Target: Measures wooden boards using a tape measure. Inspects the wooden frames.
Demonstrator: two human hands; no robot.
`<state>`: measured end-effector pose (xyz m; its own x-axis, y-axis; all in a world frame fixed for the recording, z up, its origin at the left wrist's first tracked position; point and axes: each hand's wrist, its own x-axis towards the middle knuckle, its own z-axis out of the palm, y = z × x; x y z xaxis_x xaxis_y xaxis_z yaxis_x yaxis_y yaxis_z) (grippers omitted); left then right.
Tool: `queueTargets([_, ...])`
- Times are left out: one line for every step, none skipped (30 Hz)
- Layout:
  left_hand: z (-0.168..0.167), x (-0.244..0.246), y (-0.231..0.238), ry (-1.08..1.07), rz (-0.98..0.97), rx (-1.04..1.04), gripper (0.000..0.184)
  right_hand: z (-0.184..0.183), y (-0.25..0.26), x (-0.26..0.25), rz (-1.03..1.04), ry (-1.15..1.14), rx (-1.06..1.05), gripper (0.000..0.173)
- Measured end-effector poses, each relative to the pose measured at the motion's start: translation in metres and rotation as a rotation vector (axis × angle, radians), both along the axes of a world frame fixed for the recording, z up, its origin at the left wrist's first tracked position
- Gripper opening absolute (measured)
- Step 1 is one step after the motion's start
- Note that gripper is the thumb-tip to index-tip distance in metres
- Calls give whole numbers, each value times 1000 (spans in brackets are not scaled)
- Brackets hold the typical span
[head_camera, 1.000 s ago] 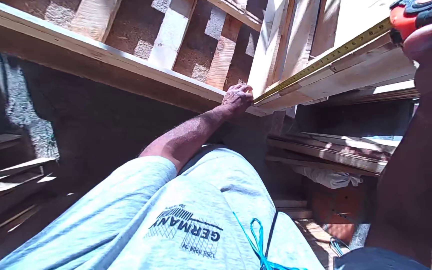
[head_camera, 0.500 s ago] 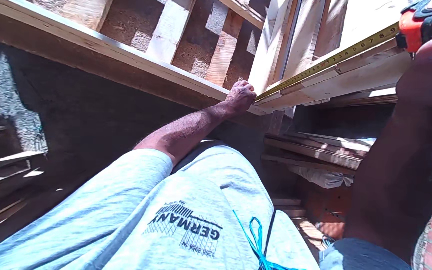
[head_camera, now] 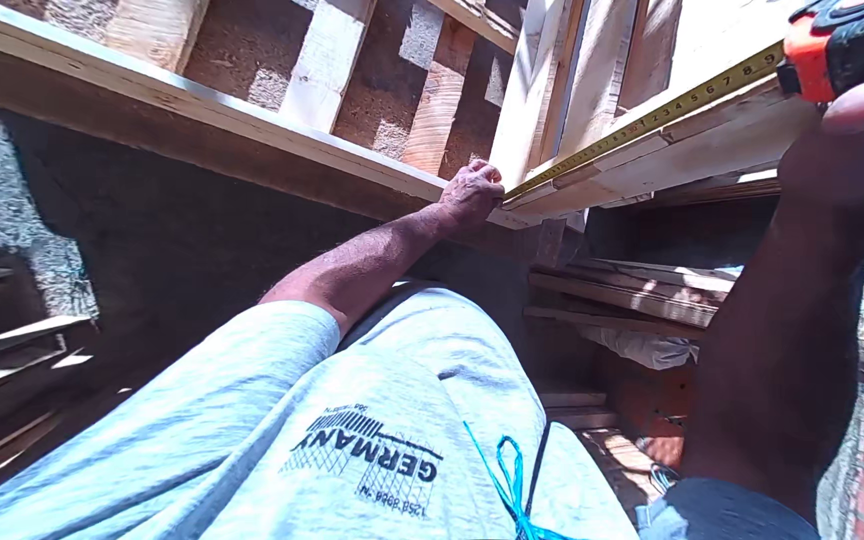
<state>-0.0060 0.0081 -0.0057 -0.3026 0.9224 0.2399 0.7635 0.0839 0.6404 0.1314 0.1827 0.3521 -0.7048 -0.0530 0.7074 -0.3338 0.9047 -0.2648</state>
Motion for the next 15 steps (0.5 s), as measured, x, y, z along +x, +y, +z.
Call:
queueTargets([-2, 0, -1, 7, -6, 17, 20, 0, 0, 1, -4, 0, 1, 42])
queueTargets([-3, 0, -1, 9, -11, 30, 20, -1, 1, 2, -5, 0, -2, 41])
queueTargets([-4, -1, -1, 11, -12, 33, 20, -2, 1, 2, -16, 2, -9, 42])
queueTargets([-4, -1, -1, 9, -11, 33, 20, -3, 2, 3, -31, 7, -8, 44])
queueTargets([-4, -1, -1, 6, -10, 26, 20, -4, 2, 3, -33, 9, -5, 44])
queueTargets([-3, -1, 0, 8, -6, 17, 19, -4, 2, 3, -37, 5, -3, 45])
queueTargets([-2, -1, 0, 9, -4, 4, 19, -3, 1, 2, -43, -2, 2, 45])
queueTargets([1, 0, 1, 7, -4, -8, 18, -2, -1, 2, -58, -9, 9, 44])
queueTargets([3, 1, 1, 8, -6, -25, 17, -1, -3, 1, -81, -19, 19, 44])
queueTargets([6, 2, 2, 8, -8, -41, 17, 0, -4, 0, -90, -33, 18, 43])
queueTargets([8, 2, 3, 14, -11, -53, 17, 0, -4, 0, -93, -45, 6, 44])
queueTargets([10, 4, 4, 31, -13, -55, 19, 1, -4, 0, -93, -58, -14, 47])
queueTargets([11, 5, 4, 54, -13, -49, 21, 1, -3, 0, -97, -67, -25, 50])
queueTargets([13, 6, 4, 75, -14, -48, 23, 1, -3, -1, -94, -73, -31, 51])
queueTargets([17, 8, 4, 88, -14, -53, 24, 1, -2, -1, -91, -78, -33, 51])
